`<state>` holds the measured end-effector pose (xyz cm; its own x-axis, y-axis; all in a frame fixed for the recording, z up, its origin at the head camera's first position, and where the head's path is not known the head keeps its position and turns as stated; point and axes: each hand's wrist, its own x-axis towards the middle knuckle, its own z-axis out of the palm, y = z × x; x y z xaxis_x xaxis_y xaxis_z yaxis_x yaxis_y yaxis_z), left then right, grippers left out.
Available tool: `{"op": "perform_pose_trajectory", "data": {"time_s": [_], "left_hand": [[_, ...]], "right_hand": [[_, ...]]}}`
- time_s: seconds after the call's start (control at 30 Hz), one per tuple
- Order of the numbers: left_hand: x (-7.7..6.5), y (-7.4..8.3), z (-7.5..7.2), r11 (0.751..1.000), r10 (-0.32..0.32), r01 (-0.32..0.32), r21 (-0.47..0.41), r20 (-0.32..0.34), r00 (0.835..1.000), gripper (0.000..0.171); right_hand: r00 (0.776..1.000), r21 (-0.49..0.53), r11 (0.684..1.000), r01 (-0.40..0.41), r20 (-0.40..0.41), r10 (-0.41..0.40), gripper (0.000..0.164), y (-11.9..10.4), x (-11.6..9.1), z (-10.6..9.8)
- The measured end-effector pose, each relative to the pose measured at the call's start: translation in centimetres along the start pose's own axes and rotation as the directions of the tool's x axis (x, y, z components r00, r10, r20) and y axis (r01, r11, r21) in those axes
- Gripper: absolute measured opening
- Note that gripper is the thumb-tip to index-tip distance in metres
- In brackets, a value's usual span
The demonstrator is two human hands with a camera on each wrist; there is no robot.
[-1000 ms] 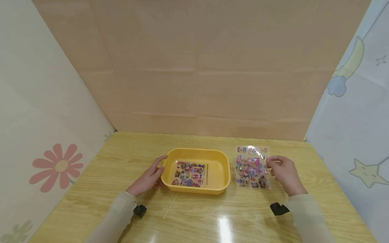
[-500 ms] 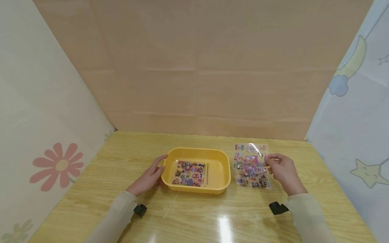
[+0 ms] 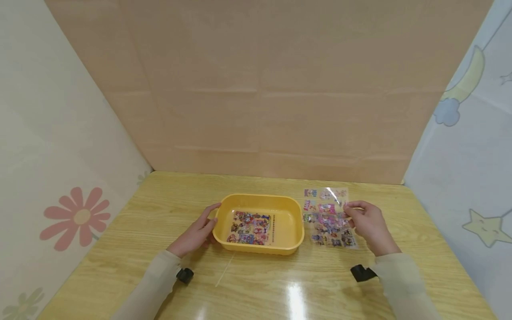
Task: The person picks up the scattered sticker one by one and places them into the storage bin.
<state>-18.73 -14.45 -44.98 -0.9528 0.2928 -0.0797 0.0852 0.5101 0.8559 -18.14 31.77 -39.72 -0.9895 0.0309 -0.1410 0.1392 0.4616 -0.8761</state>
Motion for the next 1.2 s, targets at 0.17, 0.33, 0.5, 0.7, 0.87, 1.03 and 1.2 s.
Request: {"op": "perform_pose_trajectory", "data": {"time_s": [0.17, 0.33, 0.5, 0.7, 0.87, 1.03, 1.2], "left_hand": [[0.0, 0.0, 0.0, 1.000, -0.002, 0.002, -0.001, -0.001, 1.000, 0.048], [0.0, 0.0, 0.0, 1.000, -0.003, 0.003, 0.003, 0.000, 1.000, 0.048], [0.0, 0.1, 0.0, 1.000, -0.003, 0.003, -0.002, 0.009, 1.000, 0.048], [0.0, 0.2, 0.1, 1.000, -0.006, 0.006, -0.010, 0.003, 1.000, 0.048], [0.0, 0.1, 0.1, 1.000, 0.000, 0.000, -0.004, 0.001, 1.000, 0.048], [-0.1, 0.2, 0.1, 1.000, -0.003, 0.003, 0.002, -0.001, 1.000, 0.049], [-0.1, 0.2, 0.1, 1.000, 0.001, -0.001, 0.002, -0.003, 1.000, 0.049]], "right_hand": [[1.000, 0.012, 1.000, -0.005, 0.015, 0.004, 0.053, -0.3, 0.1, 0.4], [1.000, 0.026, 1.000, 0.005, 0.015, -0.005, 0.050, -0.5, 0.1, 0.9], [1.000, 0.026, 1.000, 0.004, 0.020, -0.005, 0.048, -0.7, 0.1, 1.4], [1.000, 0.018, 1.000, 0.012, 0.020, -0.013, 0.050, -1.0, 0.3, 2.0], [0.999, 0.030, 0.999, 0.015, 0.038, -0.016, 0.049, -1.2, 0.3, 2.6], [0.999, 0.028, 1.000, 0.011, 0.046, -0.012, 0.048, -1.5, 0.3, 3.1], [0.999, 0.025, 1.000, 0.014, 0.050, -0.015, 0.047, -1.9, 0.4, 3.5]]}}
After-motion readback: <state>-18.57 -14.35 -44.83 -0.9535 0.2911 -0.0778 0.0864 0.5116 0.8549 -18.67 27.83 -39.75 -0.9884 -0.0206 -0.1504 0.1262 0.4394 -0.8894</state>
